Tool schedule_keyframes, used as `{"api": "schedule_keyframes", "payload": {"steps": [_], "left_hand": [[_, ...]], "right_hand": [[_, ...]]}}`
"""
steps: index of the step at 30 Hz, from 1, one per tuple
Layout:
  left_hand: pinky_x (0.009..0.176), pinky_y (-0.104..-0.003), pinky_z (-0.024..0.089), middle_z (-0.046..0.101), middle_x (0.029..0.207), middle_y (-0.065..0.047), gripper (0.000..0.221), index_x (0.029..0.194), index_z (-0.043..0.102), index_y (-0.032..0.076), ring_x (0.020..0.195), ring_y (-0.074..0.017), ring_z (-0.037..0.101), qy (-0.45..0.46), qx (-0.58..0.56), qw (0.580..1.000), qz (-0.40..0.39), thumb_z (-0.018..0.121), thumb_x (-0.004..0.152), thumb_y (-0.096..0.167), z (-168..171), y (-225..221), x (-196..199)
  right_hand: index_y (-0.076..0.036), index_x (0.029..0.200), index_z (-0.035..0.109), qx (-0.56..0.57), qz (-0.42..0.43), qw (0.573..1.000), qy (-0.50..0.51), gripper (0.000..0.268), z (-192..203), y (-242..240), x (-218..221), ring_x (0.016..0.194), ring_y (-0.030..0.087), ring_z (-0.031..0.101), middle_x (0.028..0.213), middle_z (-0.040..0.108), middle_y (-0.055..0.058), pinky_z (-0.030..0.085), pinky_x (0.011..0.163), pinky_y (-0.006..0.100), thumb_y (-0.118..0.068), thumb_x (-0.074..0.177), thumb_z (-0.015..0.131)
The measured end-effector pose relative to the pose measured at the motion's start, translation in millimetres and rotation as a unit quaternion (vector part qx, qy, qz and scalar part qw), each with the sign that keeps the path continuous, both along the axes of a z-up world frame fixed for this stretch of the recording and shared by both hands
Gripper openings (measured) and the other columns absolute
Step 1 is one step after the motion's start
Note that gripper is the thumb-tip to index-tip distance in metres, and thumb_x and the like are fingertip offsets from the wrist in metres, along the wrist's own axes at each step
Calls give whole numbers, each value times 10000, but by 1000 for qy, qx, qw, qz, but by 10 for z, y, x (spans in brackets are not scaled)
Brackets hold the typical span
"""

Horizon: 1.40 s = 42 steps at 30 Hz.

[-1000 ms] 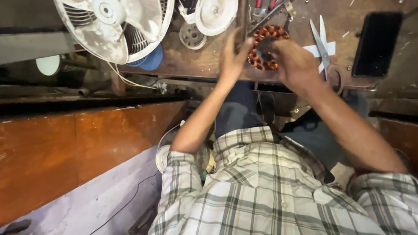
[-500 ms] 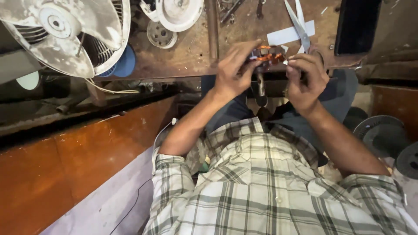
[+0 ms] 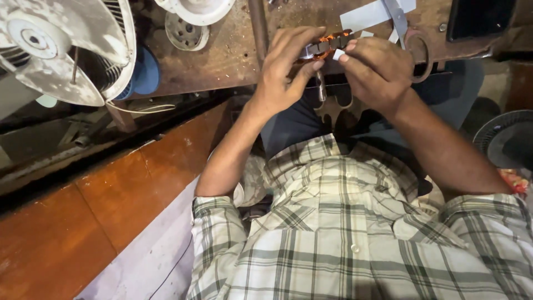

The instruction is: The person cuts a strip of white insulating material with scissors and applies it to the copper windings of a fan motor stator. They then cut a thin wire and insert it into the stator slots, adjusting the windings by hand.

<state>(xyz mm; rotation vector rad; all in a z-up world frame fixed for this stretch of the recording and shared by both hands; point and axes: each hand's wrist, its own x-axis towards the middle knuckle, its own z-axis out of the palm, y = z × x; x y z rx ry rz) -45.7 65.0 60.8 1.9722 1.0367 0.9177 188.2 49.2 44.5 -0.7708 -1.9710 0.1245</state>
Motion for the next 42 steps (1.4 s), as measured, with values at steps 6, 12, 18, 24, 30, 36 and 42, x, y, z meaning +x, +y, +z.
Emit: {"api": "schedule_keyframes", "payload": {"steps": [6, 12, 18, 24, 30, 36, 42], "left_hand": [[1149, -424, 481, 631, 1379, -157, 511, 1413, 586, 10, 1316, -301, 567, 15, -21, 999, -21, 764, 989, 233, 79, 20, 12], [1150, -391, 466, 641, 1415, -125, 429, 1426, 604, 56, 1381, -282, 557, 34, -12, 999, -18, 713, 1046, 221, 28, 35, 31], [1133, -396, 494, 649, 1385, -113, 390, 1386, 630, 79, 1361, -273, 579, 27, -29, 999, -19, 722, 1036, 223, -24, 51, 26], [1126, -402, 527, 676, 1324, -109, 355, 1324, 650, 85, 1288, -252, 615, 17, -21, 1000, 1, 740, 1005, 212, -63, 65, 102], [1052, -366, 524, 703, 1259, -90, 324, 1267, 677, 67, 1191, -242, 650, -7, -6, 999, 36, 763, 977, 182, -23, 27, 173], [1062, -365, 513, 711, 1267, -76, 313, 1263, 677, 69, 1195, -233, 658, -11, 6, 999, 42, 758, 971, 150, 3, 29, 206], [1062, -354, 521, 717, 1275, -68, 306, 1279, 681, 90, 1203, -231, 663, -20, -1, 998, 55, 748, 986, 147, -22, -5, 202]], "right_hand": [[22, 1099, 744, 3, 6, 1000, -20, 198, -8, 25, 47, 1022, 324, 727, 1101, 695, 141, 629, 880, 406, 82, 931, 831], [35, 1119, 736, -6, 30, 1000, -7, 189, -19, 65, 79, 1049, 321, 724, 1117, 700, 144, 633, 911, 399, 102, 967, 827], [7, 1029, 727, -30, 13, 999, 8, 208, 16, 72, 61, 969, 306, 716, 1027, 714, 119, 625, 848, 373, 92, 875, 839], [-9, 1126, 732, -80, 6, 996, 47, 216, 59, 32, 15, 1088, 299, 694, 1163, 732, 97, 579, 947, 364, 94, 961, 824], [-23, 1115, 757, -51, -8, 999, -1, 265, 83, 17, 33, 1069, 278, 700, 1101, 743, 93, 554, 903, 378, 91, 902, 864], [-13, 1140, 751, -64, 15, 998, 11, 249, 38, 28, 78, 1150, 279, 684, 1122, 734, 94, 552, 1008, 389, 83, 920, 815], [3, 1140, 766, -78, 30, 996, 43, 242, -24, 40, 78, 1151, 285, 678, 1116, 737, 102, 555, 1021, 393, 99, 923, 813]]}}
